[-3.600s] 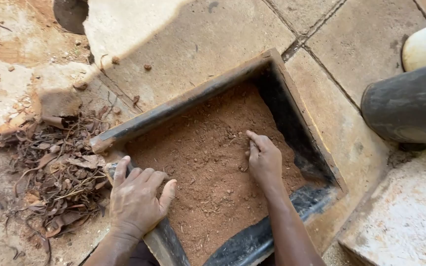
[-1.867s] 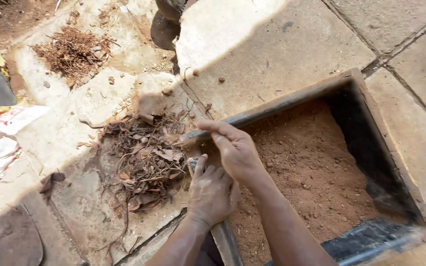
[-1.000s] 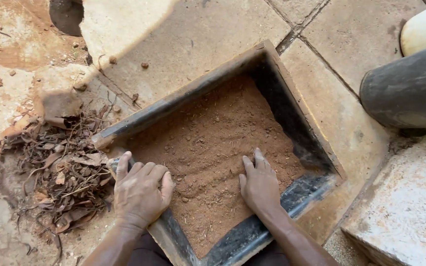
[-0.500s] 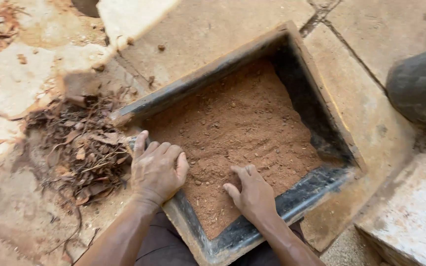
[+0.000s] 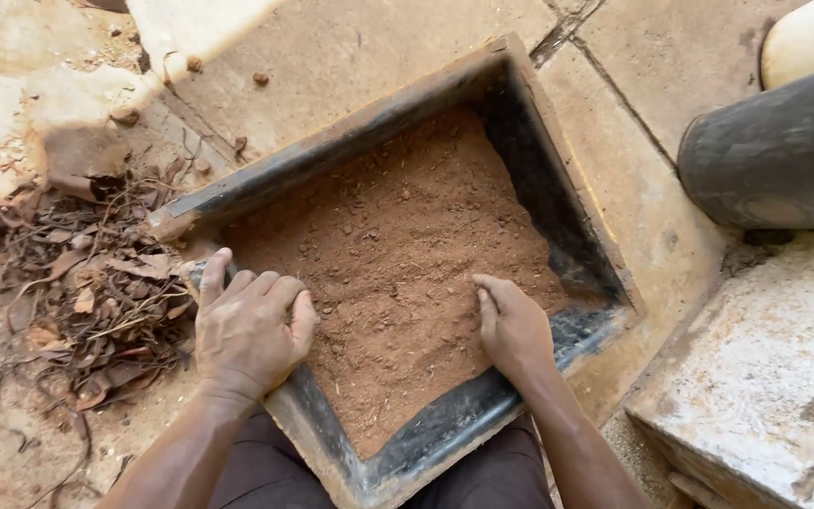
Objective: Sifting through soil by hand in a wooden frame to remove debris and leveling it with a wooden bar for casting preparation.
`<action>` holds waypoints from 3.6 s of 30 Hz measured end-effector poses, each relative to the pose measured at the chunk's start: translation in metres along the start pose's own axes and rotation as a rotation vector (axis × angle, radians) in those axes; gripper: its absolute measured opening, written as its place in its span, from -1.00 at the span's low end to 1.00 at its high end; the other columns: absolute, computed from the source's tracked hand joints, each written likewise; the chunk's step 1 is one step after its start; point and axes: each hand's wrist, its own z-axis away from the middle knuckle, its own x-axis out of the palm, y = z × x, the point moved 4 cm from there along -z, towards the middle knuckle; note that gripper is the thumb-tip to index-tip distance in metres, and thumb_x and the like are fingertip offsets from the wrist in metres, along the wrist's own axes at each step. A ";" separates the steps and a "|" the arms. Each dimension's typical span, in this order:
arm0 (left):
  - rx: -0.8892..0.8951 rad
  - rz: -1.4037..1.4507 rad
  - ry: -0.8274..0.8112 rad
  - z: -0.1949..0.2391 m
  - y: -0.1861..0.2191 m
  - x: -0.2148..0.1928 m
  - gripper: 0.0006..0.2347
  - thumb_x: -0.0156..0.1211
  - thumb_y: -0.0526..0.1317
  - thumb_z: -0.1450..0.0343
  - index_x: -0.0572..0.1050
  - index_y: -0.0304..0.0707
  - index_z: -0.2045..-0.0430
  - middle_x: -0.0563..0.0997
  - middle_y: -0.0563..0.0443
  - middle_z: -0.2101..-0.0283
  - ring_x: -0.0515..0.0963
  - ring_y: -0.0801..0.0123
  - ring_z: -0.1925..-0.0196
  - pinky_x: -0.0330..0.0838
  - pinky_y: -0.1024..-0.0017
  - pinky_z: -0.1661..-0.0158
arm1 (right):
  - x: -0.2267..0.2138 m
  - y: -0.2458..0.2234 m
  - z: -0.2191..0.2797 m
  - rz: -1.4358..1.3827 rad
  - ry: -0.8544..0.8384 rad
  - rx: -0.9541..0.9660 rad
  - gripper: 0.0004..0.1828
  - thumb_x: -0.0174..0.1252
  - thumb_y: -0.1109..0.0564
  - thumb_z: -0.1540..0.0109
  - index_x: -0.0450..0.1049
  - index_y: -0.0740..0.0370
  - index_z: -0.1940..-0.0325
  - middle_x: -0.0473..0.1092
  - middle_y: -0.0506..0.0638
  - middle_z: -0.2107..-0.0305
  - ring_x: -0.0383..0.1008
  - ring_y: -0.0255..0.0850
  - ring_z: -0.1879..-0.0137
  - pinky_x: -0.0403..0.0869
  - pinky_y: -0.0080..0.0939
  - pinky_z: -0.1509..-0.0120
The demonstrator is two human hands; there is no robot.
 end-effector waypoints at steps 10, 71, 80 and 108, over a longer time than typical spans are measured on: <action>-0.025 -0.017 -0.061 -0.002 0.002 -0.001 -0.84 0.15 -0.08 -0.44 0.58 0.03 0.53 0.61 0.03 0.50 0.65 0.25 0.34 0.14 0.06 -0.49 | 0.066 0.013 -0.040 0.085 -0.162 0.122 -0.76 0.33 -0.07 -0.26 0.65 -0.06 0.01 0.52 0.00 0.19 0.63 0.07 0.00 0.61 0.11 -0.04; -0.123 0.083 -0.205 -0.012 0.007 -0.016 -0.83 0.09 -0.17 -0.44 0.64 -0.02 0.50 0.70 0.12 0.45 0.59 0.36 0.39 0.09 0.03 -0.47 | 0.091 -0.114 -0.142 -0.023 -0.070 0.125 -0.69 0.18 0.01 -0.30 0.62 0.12 -0.08 0.50 0.03 0.00 0.59 -0.12 0.06 0.59 -0.12 -0.09; -0.119 0.078 -0.180 -0.011 0.010 -0.015 -0.85 0.13 -0.17 -0.42 0.65 -0.02 0.50 0.70 0.12 0.44 0.59 0.34 0.36 0.09 0.06 -0.48 | 0.095 -0.127 -0.137 -0.061 -0.174 -0.001 -0.66 0.14 -0.07 -0.36 0.63 0.03 -0.14 0.48 0.03 0.01 0.54 -0.10 0.06 0.58 -0.09 -0.10; -0.106 0.077 -0.175 -0.012 0.008 -0.017 -0.86 0.13 -0.17 -0.42 0.65 -0.03 0.46 0.70 0.14 0.40 0.57 0.35 0.35 0.09 0.08 -0.48 | 0.046 -0.057 -0.134 -0.406 0.102 0.301 -0.76 0.08 0.19 -0.40 0.57 0.20 -0.10 0.54 -0.03 0.38 0.46 -0.31 0.38 0.46 -0.28 0.31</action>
